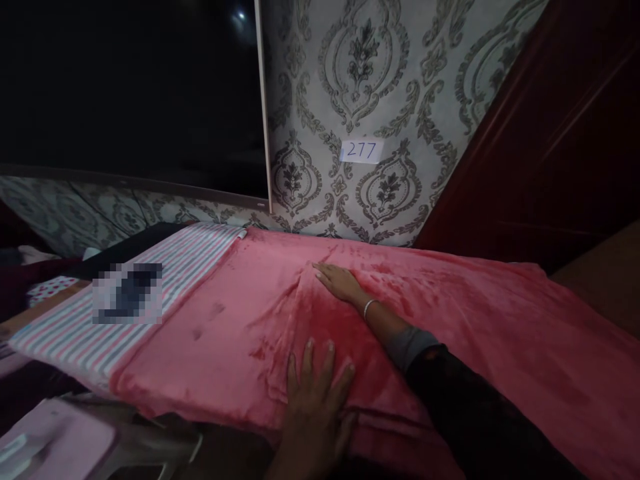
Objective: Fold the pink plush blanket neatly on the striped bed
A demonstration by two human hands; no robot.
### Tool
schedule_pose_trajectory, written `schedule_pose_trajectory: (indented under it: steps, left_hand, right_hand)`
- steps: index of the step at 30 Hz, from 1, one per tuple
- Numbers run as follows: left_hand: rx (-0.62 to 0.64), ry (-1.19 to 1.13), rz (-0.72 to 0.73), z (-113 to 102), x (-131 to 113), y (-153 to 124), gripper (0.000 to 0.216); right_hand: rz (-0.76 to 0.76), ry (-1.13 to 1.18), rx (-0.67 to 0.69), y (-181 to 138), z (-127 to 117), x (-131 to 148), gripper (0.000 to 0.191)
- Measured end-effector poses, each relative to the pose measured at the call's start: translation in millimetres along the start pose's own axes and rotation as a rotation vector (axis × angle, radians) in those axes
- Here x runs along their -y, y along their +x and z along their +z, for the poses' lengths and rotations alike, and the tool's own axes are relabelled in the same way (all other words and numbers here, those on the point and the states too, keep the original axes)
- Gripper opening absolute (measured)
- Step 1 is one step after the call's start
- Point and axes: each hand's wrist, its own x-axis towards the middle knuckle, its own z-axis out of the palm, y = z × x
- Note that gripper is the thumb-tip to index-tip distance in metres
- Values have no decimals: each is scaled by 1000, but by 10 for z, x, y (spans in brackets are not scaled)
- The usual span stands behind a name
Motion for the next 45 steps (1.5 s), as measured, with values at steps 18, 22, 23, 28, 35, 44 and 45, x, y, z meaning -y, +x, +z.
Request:
schedule_pose_trajectory:
  steps: [18, 22, 23, 28, 35, 44, 45]
  left_hand:
    - [24, -55, 13, -77, 35, 114, 57]
    - [35, -24, 22, -82, 33, 121, 53]
    - [40, -10, 24, -90, 42, 117, 53]
    - [174, 5, 57, -298, 115, 216, 53]
    - [554, -255, 427, -430, -366, 1223, 50]
    - [789, -321, 764, 640, -730, 2248, 60]
    - [780, -314, 782, 736, -715, 2310, 61]
  right_hand:
    - [131, -130, -39, -2123, -190, 462, 58]
    - [154, -98, -73, -2175, -177, 450, 55]
    - [146, -74, -66, -2184, -212, 439, 54]
    - [281, -36, -177, -2474, -418, 260, 47]
    - [358, -141, -319, -2974, -172, 88, 47]
    - [328, -112, -414, -2993, 134, 28, 52]
    - [327, -104, -428, -2992, 143, 27, 52]
